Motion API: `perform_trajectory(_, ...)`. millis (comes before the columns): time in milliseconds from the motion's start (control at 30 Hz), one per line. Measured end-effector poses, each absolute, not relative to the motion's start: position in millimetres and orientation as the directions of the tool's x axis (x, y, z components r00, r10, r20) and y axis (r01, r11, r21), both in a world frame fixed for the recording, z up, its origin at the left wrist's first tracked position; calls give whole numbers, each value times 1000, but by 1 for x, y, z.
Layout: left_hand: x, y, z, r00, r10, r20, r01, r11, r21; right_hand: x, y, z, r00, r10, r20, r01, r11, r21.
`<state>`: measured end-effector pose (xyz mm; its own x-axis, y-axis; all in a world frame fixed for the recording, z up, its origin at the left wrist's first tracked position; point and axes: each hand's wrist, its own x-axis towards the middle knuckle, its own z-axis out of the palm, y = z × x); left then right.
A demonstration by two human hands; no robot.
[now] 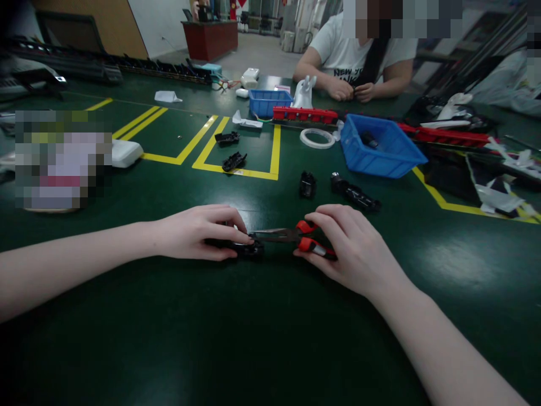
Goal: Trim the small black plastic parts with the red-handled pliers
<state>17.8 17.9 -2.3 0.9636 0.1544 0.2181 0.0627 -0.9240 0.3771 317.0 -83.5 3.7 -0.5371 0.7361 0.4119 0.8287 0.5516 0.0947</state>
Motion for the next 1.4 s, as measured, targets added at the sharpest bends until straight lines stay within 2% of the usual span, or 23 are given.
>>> perform_trajectory(200,14,22,-4,960,157,230,45,-903,428,307,-82,1,-484,780,397,869,483,112)
perform_trajectory(400,10,18,-4,942,246,227,117,-877,466,291,-84,2,-468,779,417,867,496,47)
perform_trajectory(667,2,5,0,900,378,218,205,-807,553,285,-89,3,-525,728,441,837,534,115)
perform_trajectory(1067,3,5,-2,900,328,287,154,-855,495,279,-94,5,-514,755,408,840,539,60)
perform_trajectory(1400,1,4,-1,901,341,270,166,-843,511,277,-93,5,-515,775,368,842,537,49)
